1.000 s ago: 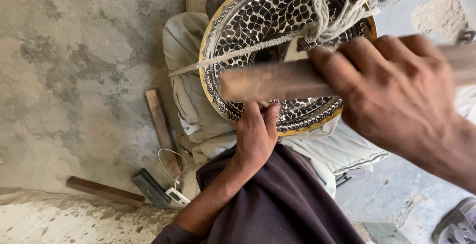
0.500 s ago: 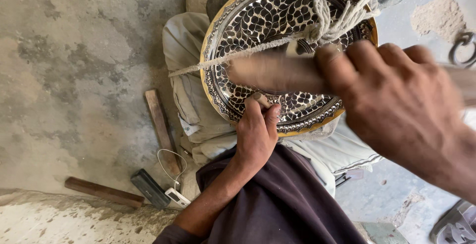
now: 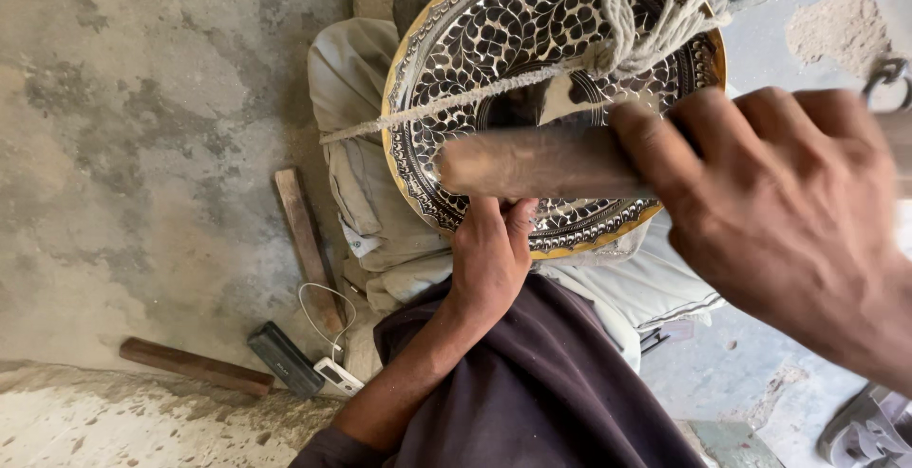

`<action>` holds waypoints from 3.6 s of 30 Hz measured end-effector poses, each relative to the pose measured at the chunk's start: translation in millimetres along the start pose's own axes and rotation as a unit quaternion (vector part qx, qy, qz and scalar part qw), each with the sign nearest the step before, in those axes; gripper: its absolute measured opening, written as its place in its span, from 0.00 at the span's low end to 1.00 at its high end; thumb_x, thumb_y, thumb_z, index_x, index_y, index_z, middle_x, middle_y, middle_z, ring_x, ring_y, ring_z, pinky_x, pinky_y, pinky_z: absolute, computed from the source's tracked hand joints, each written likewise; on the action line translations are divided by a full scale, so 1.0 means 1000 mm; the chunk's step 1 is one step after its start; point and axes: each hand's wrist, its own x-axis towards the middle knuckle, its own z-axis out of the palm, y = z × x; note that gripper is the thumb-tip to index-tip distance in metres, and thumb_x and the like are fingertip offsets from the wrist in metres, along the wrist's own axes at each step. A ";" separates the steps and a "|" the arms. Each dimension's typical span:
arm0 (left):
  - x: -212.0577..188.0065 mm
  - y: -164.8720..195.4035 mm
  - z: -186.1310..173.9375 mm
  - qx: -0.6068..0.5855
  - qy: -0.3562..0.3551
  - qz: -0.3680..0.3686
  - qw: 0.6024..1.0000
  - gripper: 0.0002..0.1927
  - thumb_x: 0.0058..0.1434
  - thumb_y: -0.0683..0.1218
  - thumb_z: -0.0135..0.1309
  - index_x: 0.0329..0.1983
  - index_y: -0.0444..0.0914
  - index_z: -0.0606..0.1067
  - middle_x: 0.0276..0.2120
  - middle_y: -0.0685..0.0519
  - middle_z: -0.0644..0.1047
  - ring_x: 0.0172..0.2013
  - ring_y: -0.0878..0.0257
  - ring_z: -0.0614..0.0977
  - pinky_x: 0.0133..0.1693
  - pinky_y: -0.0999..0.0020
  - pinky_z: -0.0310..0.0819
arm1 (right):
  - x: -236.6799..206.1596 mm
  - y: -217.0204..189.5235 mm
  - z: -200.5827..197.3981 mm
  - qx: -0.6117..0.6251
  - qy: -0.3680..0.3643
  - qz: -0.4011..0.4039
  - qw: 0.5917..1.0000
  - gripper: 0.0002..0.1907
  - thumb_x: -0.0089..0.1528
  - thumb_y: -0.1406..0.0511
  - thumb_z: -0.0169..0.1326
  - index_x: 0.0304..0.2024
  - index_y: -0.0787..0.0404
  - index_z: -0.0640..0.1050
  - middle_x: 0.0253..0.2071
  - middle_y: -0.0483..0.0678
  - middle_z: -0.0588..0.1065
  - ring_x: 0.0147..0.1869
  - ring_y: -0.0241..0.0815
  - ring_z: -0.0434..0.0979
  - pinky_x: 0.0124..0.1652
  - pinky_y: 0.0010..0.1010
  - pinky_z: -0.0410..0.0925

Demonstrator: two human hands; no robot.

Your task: The person sits on the floor with an engraved brass tray resting on cloth on their lap. They hold a small punch against the tray's patterned surface with one hand and strike it repeatedly with a wooden mallet held in the other hand, repositioning the punch along the design as they work.

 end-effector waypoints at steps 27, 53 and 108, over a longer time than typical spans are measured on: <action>0.004 0.011 -0.015 -0.080 0.021 -0.038 0.996 0.13 0.75 0.46 0.50 0.50 0.31 0.65 0.34 0.50 0.78 0.34 0.62 0.86 0.35 0.70 0.85 | -0.015 0.008 0.002 -0.132 -0.001 -0.004 0.991 0.27 0.67 0.54 0.50 0.69 0.42 0.71 0.37 0.38 0.78 0.33 0.32 0.75 0.39 0.27 0.69; 0.001 -0.002 -0.003 0.050 0.007 0.003 0.999 0.13 0.74 0.46 0.53 0.47 0.31 0.66 0.33 0.48 0.76 0.32 0.58 0.84 0.32 0.65 0.80 | 0.018 0.007 0.018 0.080 0.044 -0.008 0.996 0.19 0.69 0.67 0.50 0.62 0.50 0.76 0.37 0.47 0.78 0.33 0.42 0.78 0.37 0.37 0.73; 0.003 -0.004 -0.002 0.060 0.002 0.016 0.998 0.15 0.74 0.49 0.53 0.45 0.32 0.66 0.34 0.44 0.77 0.34 0.53 0.85 0.32 0.60 0.78 | 0.004 0.007 0.024 0.125 -0.073 0.053 0.988 0.22 0.67 0.65 0.51 0.65 0.59 0.73 0.39 0.50 0.78 0.39 0.44 0.82 0.41 0.37 0.75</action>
